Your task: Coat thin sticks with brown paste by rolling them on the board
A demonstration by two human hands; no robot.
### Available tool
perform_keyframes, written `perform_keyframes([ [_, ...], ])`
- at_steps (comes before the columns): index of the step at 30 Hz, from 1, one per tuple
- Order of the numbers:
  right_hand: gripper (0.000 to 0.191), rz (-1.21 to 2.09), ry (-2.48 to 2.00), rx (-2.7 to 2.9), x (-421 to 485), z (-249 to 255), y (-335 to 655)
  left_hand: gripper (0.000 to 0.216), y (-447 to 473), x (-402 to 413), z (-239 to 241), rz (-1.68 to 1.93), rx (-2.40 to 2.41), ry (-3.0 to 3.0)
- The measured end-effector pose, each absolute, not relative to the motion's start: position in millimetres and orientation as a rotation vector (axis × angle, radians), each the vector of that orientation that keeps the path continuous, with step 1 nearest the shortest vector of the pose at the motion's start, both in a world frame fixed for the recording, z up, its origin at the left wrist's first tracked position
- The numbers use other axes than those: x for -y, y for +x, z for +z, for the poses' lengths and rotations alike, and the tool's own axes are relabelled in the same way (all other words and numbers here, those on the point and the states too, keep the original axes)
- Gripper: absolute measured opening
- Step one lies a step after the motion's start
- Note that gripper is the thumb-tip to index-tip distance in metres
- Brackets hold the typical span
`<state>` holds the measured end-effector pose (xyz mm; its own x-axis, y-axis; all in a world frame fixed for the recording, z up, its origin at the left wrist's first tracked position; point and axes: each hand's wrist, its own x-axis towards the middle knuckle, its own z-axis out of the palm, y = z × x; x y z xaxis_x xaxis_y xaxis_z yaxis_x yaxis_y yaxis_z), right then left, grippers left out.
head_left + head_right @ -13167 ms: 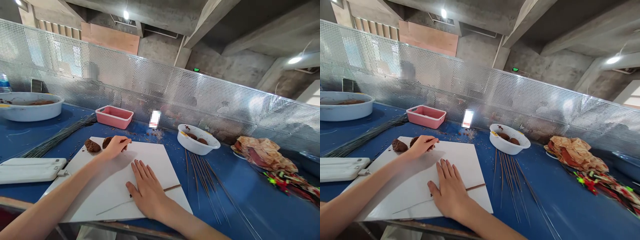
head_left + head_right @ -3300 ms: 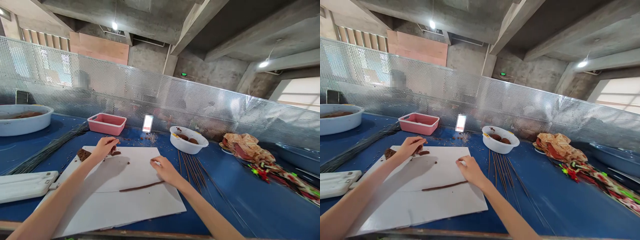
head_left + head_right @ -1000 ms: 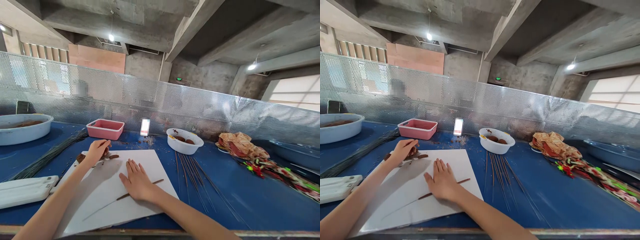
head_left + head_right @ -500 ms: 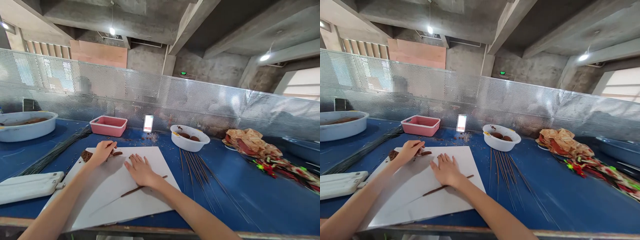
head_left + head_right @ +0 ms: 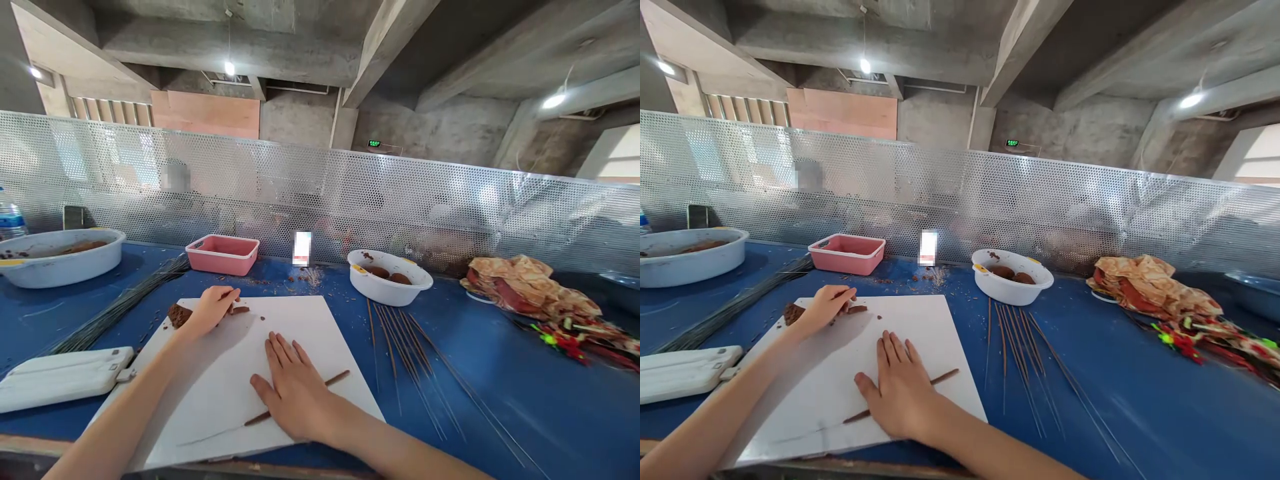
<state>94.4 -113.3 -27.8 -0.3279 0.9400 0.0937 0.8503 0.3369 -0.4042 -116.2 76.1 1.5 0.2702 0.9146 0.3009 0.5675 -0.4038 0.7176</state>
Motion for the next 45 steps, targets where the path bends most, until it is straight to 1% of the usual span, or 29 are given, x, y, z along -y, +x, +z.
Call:
perform_keyframes([
  [3, 0.083, 0.427, -1.615, 2.278, 87, -22, 91, 0.048, -116, -75, 2, 0.958, -1.347, 2.094],
  [7, 0.079, 0.567, -1.609, 2.285, 47, -10, 94, 0.050, -116, -75, 1, 0.930, -1.339, 2.145],
  [10, 0.075, 0.560, -1.610, 2.272, 40, -8, 102, 0.052, -116, -77, 0, 0.928, -1.325, 2.187],
  [15, 0.075, 0.421, -1.594, 2.258, 82, -19, 110, 0.054, -112, -80, -4, 0.906, -1.297, 2.253],
  [19, 0.078, 0.436, -1.603, 2.246, 124, -25, 109, 0.053, -110, -79, -4, 0.864, -1.302, 2.271],
  [22, 0.077, 0.432, -1.599, 2.258, 133, -25, 108, 0.052, -109, -77, -3, 0.829, -1.316, 2.289],
  [26, 0.078, 0.426, -1.583, 2.270, 99, -18, 108, 0.051, -108, -77, -1, 0.808, -1.303, 2.299],
  [28, 0.080, 0.528, -1.564, 2.330, 70, -11, 109, 0.051, -107, -77, 0, 0.812, -1.304, 2.294],
  [30, 0.073, 0.645, -1.573, 2.390, 47, -4, 111, 0.050, -108, -76, 1, 0.813, -1.308, 2.294],
  [32, 0.071, 0.665, -1.576, 2.400, 38, 0, 112, 0.050, -108, -75, 2, 0.819, -1.303, 2.305],
  [34, 0.074, 0.595, -1.577, 2.377, 48, -1, 113, 0.050, -109, -74, 3, 0.829, -1.292, 2.316],
  [37, 0.078, 0.465, -1.562, 2.347, 85, -10, 114, 0.051, -108, -73, 2, 0.829, -1.293, 2.311],
  [41, 0.077, 0.437, -1.560, 2.335, 129, -21, 116, 0.051, -107, -72, 1, 0.810, -1.307, 2.306],
  [45, 0.074, 0.432, -1.594, 2.299, 122, -18, 116, 0.050, -106, -71, 1, 0.804, -1.299, 2.318],
])
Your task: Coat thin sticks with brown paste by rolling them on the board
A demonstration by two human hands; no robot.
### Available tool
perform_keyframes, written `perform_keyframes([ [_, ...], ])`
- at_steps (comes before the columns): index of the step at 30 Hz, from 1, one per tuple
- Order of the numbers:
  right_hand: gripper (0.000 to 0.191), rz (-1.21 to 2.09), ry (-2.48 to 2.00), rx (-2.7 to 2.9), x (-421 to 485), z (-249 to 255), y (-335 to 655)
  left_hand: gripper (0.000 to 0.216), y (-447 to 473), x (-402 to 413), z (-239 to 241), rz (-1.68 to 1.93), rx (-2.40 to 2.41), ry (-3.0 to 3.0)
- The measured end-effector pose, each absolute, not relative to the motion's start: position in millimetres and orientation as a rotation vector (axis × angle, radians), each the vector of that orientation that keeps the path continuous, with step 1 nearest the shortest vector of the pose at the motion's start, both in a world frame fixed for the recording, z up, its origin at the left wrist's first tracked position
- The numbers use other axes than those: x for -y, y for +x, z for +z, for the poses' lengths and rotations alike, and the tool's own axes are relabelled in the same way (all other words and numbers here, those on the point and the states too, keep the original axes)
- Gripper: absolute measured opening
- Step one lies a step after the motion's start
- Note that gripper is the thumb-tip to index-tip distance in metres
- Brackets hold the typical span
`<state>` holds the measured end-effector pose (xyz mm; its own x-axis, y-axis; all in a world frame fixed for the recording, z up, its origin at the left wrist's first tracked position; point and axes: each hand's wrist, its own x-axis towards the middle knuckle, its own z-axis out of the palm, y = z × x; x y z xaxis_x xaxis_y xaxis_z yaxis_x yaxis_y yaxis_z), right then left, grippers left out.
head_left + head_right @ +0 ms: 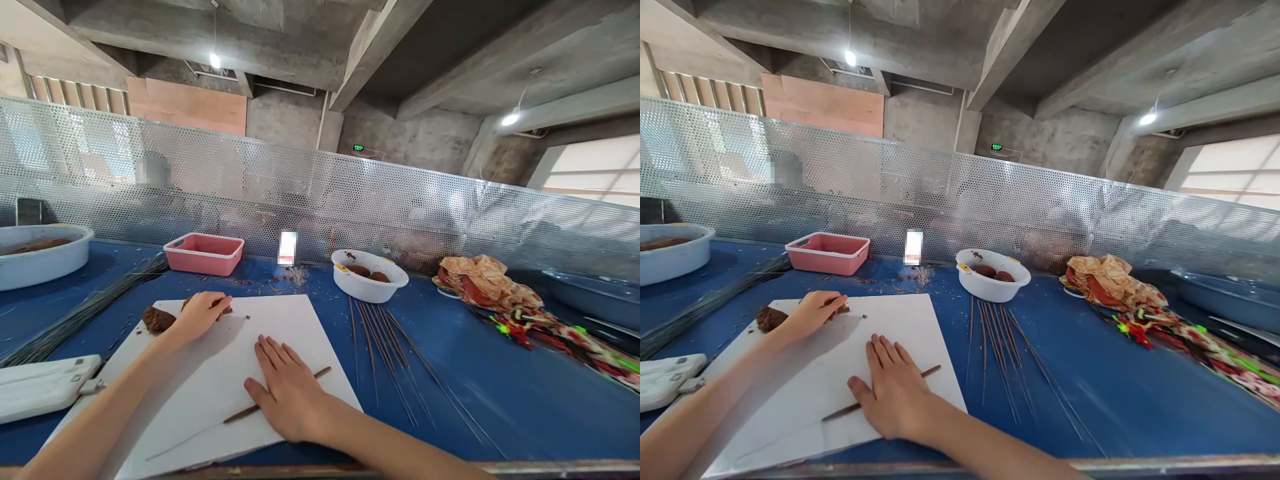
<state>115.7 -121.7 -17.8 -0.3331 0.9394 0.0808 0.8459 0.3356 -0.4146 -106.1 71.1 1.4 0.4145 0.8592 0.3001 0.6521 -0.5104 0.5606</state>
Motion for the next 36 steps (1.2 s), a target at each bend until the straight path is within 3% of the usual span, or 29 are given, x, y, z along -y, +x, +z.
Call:
perform_keyframes([
  [6, 0.084, 0.623, -1.684, 2.268, 63, -5, 97, 0.050, -107, -70, 3, 0.820, -1.298, 2.365],
  [9, 0.094, 0.533, -1.713, 2.214, 66, -12, 78, 0.049, -107, -69, 2, 0.792, -1.312, 2.385],
  [16, 0.094, 0.480, -1.664, 2.237, 129, -27, 66, 0.049, -105, -67, 3, 0.801, -1.300, 2.371],
  [25, 0.095, 0.515, -1.725, 2.178, 62, -12, 54, 0.046, -106, -68, 2, 0.804, -1.283, 2.399],
  [36, 0.087, 0.490, -1.571, 2.270, 118, -21, 45, 0.047, -104, -70, 4, 0.721, -1.376, 2.418],
])
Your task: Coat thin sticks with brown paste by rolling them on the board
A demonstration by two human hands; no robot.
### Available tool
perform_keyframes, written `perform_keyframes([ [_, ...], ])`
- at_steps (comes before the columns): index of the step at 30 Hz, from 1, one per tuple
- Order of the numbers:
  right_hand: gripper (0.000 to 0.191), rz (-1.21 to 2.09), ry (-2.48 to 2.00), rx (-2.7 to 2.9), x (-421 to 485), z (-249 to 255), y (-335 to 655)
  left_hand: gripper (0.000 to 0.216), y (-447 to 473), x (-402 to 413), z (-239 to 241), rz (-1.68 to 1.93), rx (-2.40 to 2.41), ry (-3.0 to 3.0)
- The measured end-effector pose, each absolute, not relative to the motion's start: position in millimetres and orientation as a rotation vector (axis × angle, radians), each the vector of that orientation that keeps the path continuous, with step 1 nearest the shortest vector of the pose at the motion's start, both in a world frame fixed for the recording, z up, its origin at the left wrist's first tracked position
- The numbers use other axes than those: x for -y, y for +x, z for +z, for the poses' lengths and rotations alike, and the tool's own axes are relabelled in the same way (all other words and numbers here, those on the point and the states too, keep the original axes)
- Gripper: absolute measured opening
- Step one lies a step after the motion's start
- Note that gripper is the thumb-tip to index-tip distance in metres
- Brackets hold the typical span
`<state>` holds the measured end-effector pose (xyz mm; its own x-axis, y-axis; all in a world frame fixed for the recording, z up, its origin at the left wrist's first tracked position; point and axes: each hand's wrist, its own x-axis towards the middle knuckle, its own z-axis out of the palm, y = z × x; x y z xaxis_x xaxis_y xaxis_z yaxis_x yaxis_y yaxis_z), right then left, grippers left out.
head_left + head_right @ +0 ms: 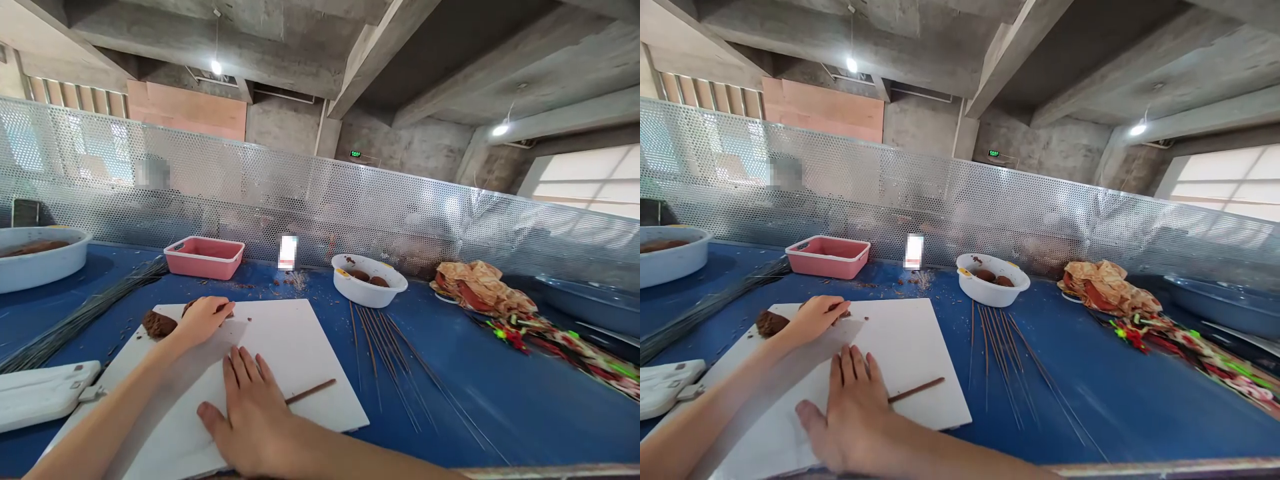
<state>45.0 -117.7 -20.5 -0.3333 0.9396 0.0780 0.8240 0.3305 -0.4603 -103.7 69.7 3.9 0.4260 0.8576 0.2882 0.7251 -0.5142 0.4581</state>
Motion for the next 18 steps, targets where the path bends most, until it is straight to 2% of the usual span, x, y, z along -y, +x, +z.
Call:
perform_keyframes([
  [7, 0.056, 0.507, -1.385, 2.460, 37, -2, 66, 0.044, -108, -73, 3, 0.711, -1.454, 2.466],
  [13, 0.069, 0.407, -1.420, 2.351, 101, -22, 80, 0.043, -104, -67, 6, 0.655, -1.474, 2.472],
  [18, 0.069, 0.426, -1.423, 2.360, 122, -25, 78, 0.042, -102, -65, 5, 0.632, -1.502, 2.496],
])
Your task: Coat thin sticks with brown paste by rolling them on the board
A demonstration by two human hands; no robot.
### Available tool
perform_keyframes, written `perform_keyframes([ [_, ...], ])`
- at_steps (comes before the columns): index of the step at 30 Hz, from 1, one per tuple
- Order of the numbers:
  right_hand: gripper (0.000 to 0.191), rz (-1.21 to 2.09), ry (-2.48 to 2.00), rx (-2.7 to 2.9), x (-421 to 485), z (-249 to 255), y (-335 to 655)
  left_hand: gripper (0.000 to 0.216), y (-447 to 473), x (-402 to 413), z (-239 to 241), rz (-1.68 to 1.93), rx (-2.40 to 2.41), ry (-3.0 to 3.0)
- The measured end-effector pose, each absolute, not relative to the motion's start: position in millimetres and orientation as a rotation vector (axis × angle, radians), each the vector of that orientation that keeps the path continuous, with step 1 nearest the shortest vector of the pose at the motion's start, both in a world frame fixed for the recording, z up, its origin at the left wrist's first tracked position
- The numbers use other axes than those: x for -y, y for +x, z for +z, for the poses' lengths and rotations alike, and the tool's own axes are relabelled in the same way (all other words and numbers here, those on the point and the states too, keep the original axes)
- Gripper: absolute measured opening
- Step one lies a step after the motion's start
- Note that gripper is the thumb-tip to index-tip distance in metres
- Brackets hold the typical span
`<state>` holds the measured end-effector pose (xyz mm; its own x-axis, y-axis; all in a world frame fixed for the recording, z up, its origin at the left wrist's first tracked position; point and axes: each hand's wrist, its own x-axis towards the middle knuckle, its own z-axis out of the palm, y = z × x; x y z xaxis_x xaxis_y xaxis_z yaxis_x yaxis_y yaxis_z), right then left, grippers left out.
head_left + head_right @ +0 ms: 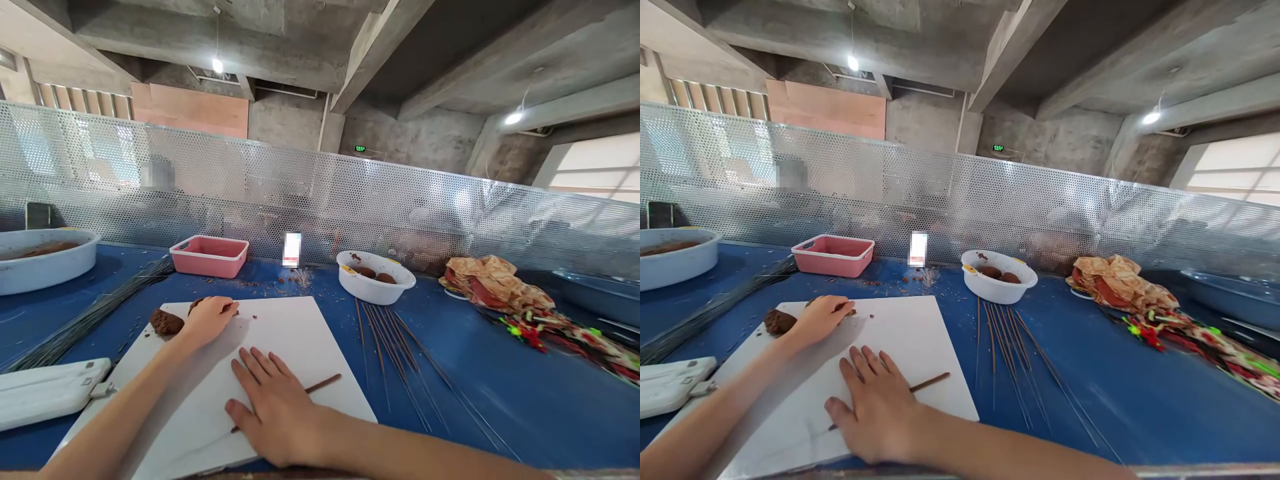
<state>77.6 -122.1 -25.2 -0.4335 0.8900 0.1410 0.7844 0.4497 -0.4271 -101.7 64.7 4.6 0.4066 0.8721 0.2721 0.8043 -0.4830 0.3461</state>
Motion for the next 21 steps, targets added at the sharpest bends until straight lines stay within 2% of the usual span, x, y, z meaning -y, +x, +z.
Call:
perform_keyframes([
  [8, 0.061, 0.500, -1.406, 2.399, 50, -4, 94, 0.044, -105, -67, 2, 0.687, -1.485, 2.559],
  [15, 0.073, 0.384, -1.501, 2.333, 106, -25, 119, 0.047, -100, -63, 3, 0.965, -1.592, 2.469],
  [21, 0.077, 0.440, -1.547, 2.290, 97, -23, 116, 0.045, -95, -61, -2, 0.910, -1.554, 2.447],
])
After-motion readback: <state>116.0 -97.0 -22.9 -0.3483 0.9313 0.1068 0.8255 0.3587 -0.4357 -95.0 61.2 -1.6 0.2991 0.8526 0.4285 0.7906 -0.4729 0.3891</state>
